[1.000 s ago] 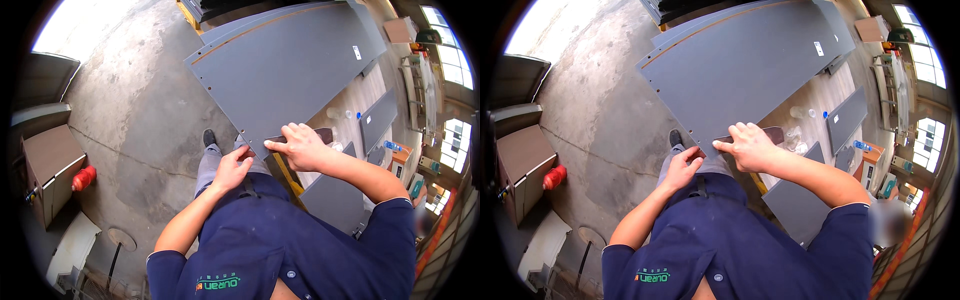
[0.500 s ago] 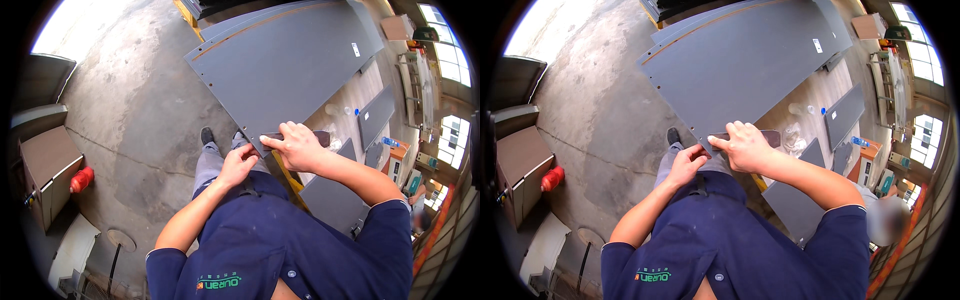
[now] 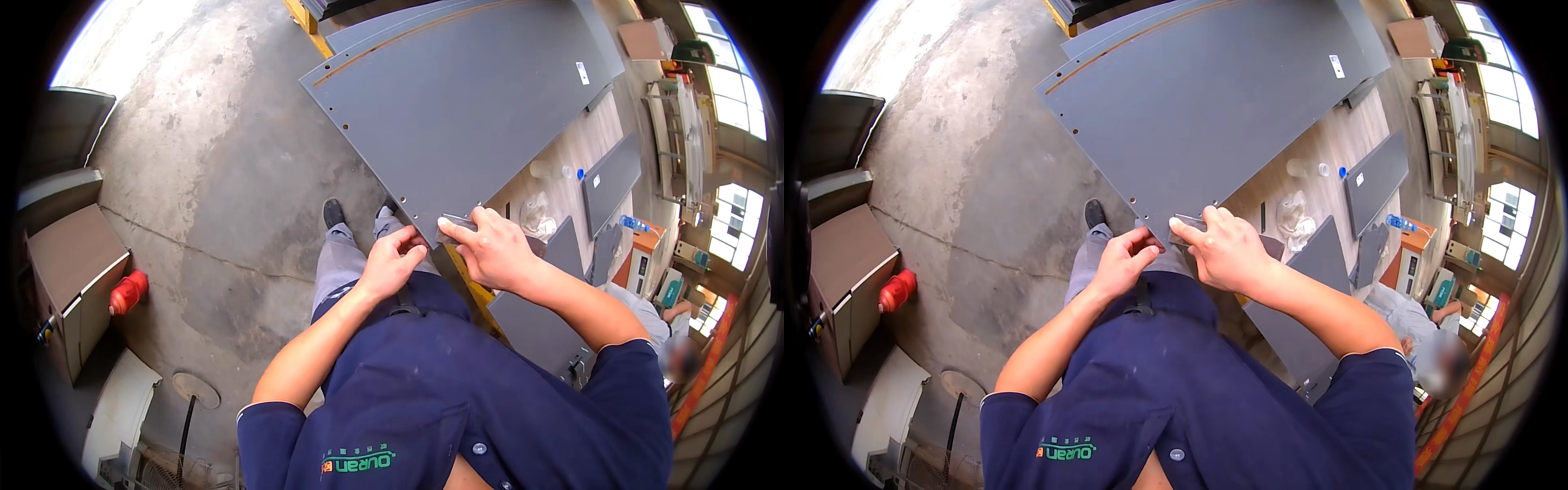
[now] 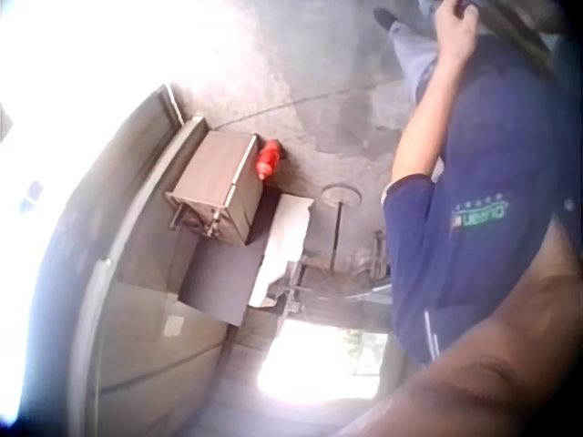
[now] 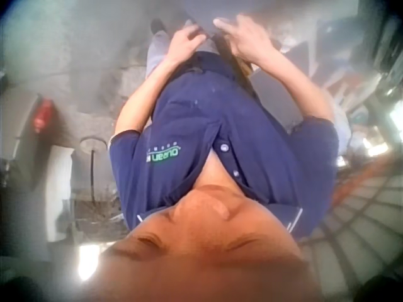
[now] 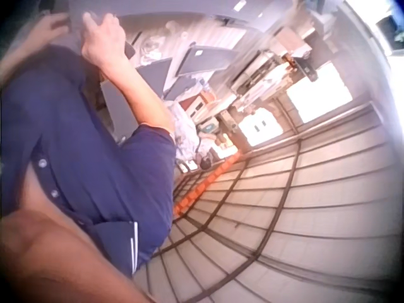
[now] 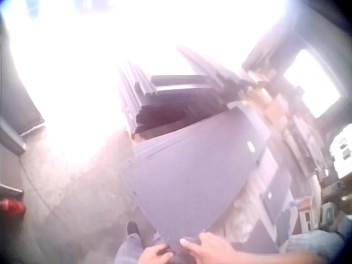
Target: The person cleans flat wooden panels by scraping a label off with a small tool, applying liquid from a bottle to a cloth, and wiping the surface and edges of each panel by hand before stacking them.
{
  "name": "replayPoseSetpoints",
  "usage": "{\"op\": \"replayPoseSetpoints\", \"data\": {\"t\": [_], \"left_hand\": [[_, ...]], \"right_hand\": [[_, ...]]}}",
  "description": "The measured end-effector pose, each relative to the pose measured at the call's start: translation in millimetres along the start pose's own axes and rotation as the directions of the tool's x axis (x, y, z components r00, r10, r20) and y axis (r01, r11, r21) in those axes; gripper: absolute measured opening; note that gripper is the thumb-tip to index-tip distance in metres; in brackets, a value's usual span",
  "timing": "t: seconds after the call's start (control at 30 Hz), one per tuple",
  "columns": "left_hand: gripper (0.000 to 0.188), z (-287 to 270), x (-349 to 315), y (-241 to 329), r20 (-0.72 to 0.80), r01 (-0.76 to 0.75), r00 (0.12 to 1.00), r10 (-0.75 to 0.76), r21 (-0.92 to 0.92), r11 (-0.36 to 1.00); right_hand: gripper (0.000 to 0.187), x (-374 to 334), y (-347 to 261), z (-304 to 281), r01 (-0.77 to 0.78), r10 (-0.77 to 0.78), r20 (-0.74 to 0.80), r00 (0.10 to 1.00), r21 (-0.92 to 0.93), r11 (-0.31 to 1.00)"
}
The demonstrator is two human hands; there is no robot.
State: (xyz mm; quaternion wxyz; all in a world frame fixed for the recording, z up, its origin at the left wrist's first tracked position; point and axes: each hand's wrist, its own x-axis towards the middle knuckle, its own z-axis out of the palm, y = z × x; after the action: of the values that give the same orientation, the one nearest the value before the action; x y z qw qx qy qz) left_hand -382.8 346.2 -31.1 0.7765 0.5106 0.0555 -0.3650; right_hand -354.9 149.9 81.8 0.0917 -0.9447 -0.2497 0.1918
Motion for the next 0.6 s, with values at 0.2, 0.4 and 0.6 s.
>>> {"op": "replayPoseSetpoints", "data": {"t": [0.2, 0.4, 0.6], "left_hand": [[0.026, -1, 2, -2, 0.014, 0.017, 1.000, -0.016, -0.039, 0.999], [0.027, -1, 4, 2, 0.015, 0.027, 1.000, -0.026, -0.028, 0.999], [0.025, 0, 4, 4, 0.002, 0.015, 1.000, -0.015, -0.040, 0.999]], "right_hand": [[0.050, -4, -6, 2, -0.061, 0.061, -0.007, 0.998, 0.016, 0.998], [0.050, -10, -9, 0, -0.175, 0.175, 0.041, 0.984, 0.011, 0.984], [0.050, -6, -7, 4, -0.135, 0.135, -0.024, 0.991, 0.004, 0.991]]}}
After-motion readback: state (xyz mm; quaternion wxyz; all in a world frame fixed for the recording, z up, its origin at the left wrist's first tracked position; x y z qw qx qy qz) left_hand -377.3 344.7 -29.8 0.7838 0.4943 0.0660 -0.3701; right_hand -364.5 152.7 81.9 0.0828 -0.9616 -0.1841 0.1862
